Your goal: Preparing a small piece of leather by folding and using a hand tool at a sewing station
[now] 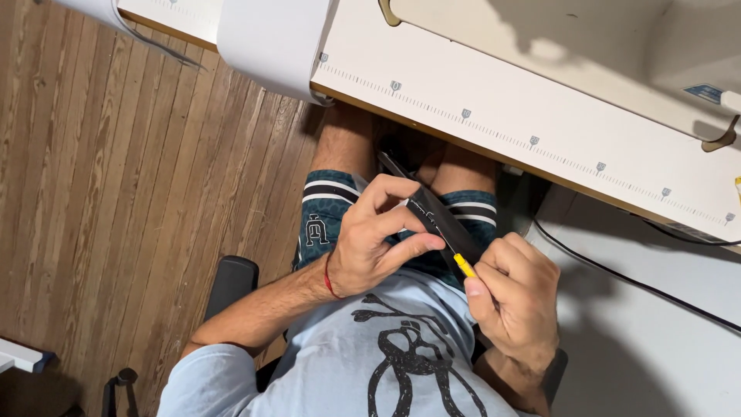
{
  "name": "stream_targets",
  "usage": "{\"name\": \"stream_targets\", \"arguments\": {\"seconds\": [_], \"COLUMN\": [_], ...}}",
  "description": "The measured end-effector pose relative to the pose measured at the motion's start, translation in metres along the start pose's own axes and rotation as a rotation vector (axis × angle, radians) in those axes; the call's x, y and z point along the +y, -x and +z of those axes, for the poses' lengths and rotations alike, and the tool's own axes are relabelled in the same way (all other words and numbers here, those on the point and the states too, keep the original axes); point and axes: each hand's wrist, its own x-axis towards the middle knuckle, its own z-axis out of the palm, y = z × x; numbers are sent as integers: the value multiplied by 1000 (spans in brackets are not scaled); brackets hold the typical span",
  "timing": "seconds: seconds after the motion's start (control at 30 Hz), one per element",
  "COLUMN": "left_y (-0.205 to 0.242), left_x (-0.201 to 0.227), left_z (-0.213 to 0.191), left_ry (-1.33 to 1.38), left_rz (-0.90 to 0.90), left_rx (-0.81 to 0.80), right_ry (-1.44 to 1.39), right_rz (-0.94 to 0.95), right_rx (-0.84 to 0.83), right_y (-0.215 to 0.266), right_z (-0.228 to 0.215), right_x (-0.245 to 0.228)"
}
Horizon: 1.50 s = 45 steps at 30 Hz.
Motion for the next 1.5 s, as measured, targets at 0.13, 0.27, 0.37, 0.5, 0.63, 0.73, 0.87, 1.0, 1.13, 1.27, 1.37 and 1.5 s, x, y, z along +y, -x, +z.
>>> {"name": "stream_targets", "arguments": {"seconds": [0.13, 0.27, 0.37, 0.5, 0.63, 0.73, 0.87, 1.0, 1.13, 1.27, 1.37, 1.5], "left_y": [-1, -2, -3, -3, -15, -14, -14, -22, -18, -14, -13, -8], "left_x": [2, 4, 5, 5, 8, 3, -1, 8, 8, 11, 13, 10], "left_z": [0, 1, -1, -6, -7, -9, -11, -19, -29, -34, -35, -33], "left_ry": [-23, -25, -22, -51, 70, 57, 162, 211, 152, 115, 164, 276], "left_rz": [7, 5, 10, 31, 55, 82, 48, 51, 3, -6, -38, -105], "left_rx": [-12, -15, -35, -94, -29, -93, -145, -243, -283, -319, -355, -342], "right_ry": [1, -9, -45, -99, -312, -547, -736, -980, -1242, -1277, -1354, -1454], "right_rz": [10, -27, -59, -48, -54, 17, 98, 41, 21, -9, -19, 56], "right_rx": [2, 2, 12, -25, -23, 21, 127, -26, -75, -59, -38, 41], "right_y": [-1, -1, -6, -11, 5, 4, -27, 5, -26, -23, -24, -31], "right_z": [2, 14, 21, 24, 38, 39, 40, 107, 83, 77, 73, 64], "right_x": [-2, 2, 4, 3, 30, 38, 29, 131, 92, 86, 72, 44]}}
